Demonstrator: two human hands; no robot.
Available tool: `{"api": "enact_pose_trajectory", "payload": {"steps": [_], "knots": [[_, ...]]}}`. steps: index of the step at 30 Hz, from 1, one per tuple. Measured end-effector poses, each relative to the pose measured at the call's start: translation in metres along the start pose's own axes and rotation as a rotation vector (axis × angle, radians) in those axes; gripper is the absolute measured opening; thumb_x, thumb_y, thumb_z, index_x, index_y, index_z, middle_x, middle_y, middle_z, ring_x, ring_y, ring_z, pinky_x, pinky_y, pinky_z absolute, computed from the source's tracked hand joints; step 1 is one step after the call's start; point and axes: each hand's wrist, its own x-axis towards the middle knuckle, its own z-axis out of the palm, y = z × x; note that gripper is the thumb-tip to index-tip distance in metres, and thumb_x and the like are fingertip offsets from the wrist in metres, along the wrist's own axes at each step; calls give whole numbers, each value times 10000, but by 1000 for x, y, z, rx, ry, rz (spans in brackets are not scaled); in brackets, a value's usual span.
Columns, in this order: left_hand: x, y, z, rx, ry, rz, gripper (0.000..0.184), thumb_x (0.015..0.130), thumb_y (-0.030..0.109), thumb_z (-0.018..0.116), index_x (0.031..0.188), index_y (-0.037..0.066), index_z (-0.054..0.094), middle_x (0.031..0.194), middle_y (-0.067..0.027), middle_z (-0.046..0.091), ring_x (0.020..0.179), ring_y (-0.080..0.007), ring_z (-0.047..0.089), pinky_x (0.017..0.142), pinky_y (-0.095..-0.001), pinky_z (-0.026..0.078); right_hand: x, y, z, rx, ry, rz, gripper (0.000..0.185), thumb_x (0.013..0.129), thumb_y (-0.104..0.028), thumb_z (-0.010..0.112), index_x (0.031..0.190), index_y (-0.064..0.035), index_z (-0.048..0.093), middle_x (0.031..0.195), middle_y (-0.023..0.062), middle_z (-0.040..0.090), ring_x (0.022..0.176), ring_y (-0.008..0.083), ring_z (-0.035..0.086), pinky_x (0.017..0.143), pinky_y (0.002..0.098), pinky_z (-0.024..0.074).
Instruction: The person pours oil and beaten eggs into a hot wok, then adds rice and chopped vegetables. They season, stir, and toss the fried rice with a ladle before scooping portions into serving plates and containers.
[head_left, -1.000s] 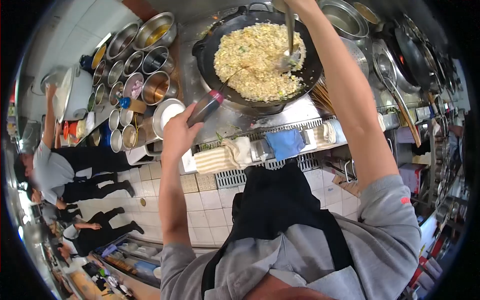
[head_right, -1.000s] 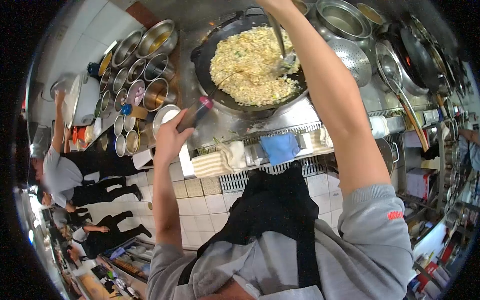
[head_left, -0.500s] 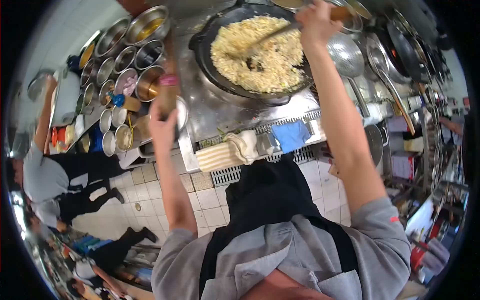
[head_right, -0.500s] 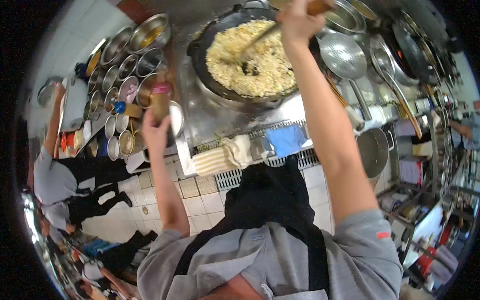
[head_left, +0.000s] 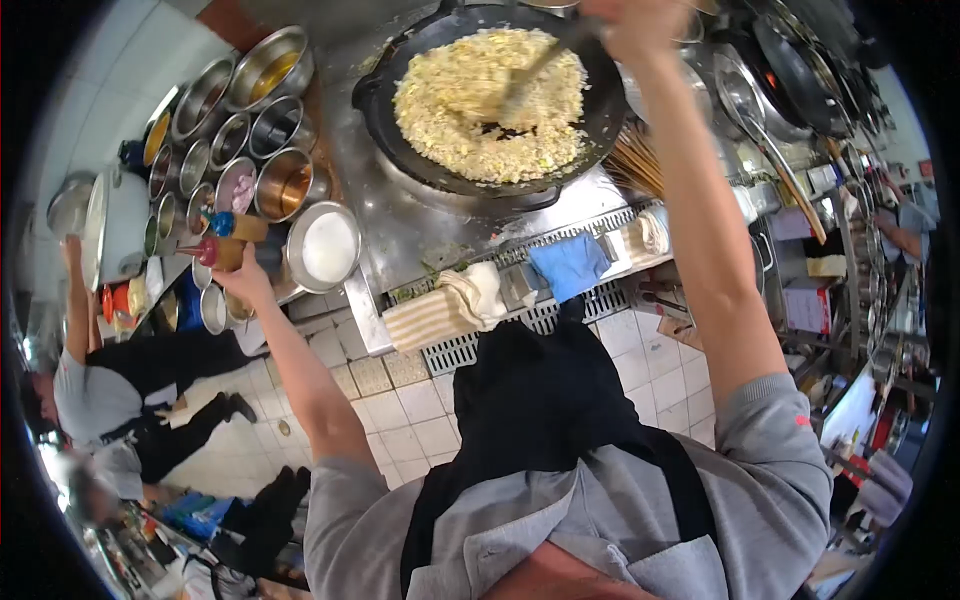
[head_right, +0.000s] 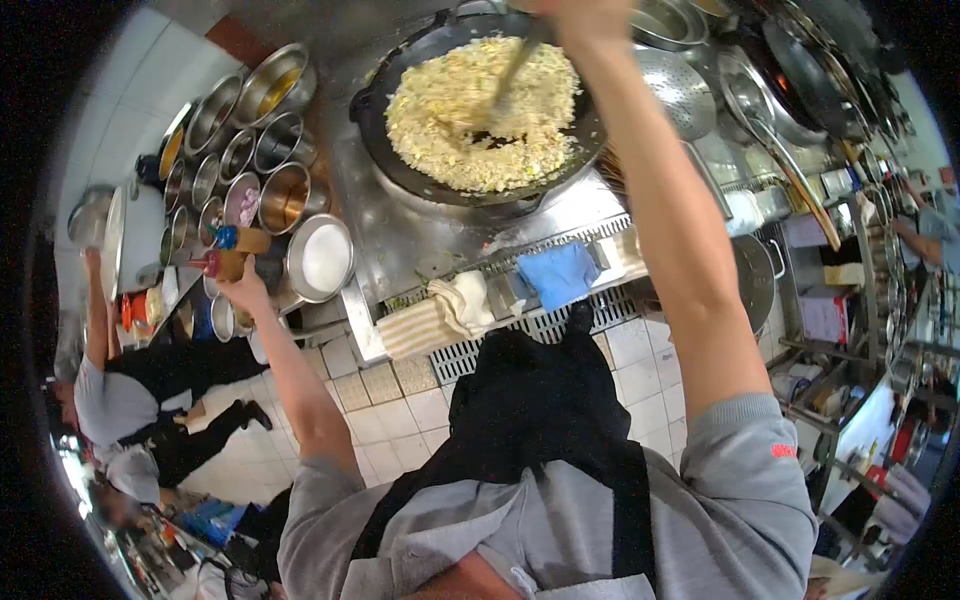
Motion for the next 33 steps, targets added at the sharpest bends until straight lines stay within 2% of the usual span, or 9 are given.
{"api": "enact_pose_trajectory", "payload": {"steps": [5,10,14,16,17,20,25,28,33], "knots": [[-9,-37,7,95,107,137,749,696,149,859,1269,-56,423,1186,-216,590,1081,-323,597,956,-412,464,-40,3,-31,15,106,-81,185,865,-119,672,846,-160,492,545,-39,423,366,96,401,353,244,296],[-21,-82,11,373,-30,-151,832,733,219,850,1339,-79,365,1193,-255,576,1040,-331,612,924,-403,486,-8,1,-19,14,-15,95,302,889,-175,656,670,-139,450,480,-34,345,366,114,363,390,270,318],[-90,4,3,-82,-26,-406,716,814,153,782,1348,-79,365,1233,-174,550,1004,-252,595,916,-357,498,-34,-63,-25,33,25,72,285,913,-175,631,692,-146,452,490,-39,353,389,83,347,409,274,327],[-146,-6,29,-195,-273,-16,640,852,165,749,1342,-62,405,1192,-135,573,990,-227,595,906,-326,494,-69,-25,-19,-109,171,-123,256,923,-175,621,726,-151,460,508,-39,384,409,72,373,417,275,340],[-181,100,45,-73,-493,-137,504,881,201,719,1285,-17,512,1171,-119,602,1028,-217,596,924,-314,482,-76,5,-23,29,141,-4,237,927,-173,618,748,-148,465,523,-36,410,427,68,403,422,266,349],[-254,227,102,4,-734,444,322,889,235,664,1118,8,654,1162,-162,653,1106,-304,602,959,-396,462,-20,46,-28,20,-155,112,222,911,-168,638,756,-134,482,549,-33,456,464,64,457,435,238,357],[-294,249,161,-104,-1091,364,229,870,235,654,955,24,677,923,-185,686,893,-364,640,804,-444,494,1,-32,-63,62,14,165,263,883,-172,643,715,-164,441,519,-66,343,382,66,300,374,261,246],[-299,250,167,-12,-1018,249,244,862,276,656,819,36,646,717,-171,655,748,-383,636,723,-457,497,-7,-10,-93,153,149,238,259,886,-190,622,720,-172,425,517,-70,314,396,74,283,392,273,233],[-309,318,76,72,-836,528,284,815,228,711,649,71,543,537,-127,577,480,-307,592,469,-409,445,67,-53,-142,99,111,485,256,887,-248,621,718,-168,444,513,-71,299,407,90,296,405,281,261]]}}
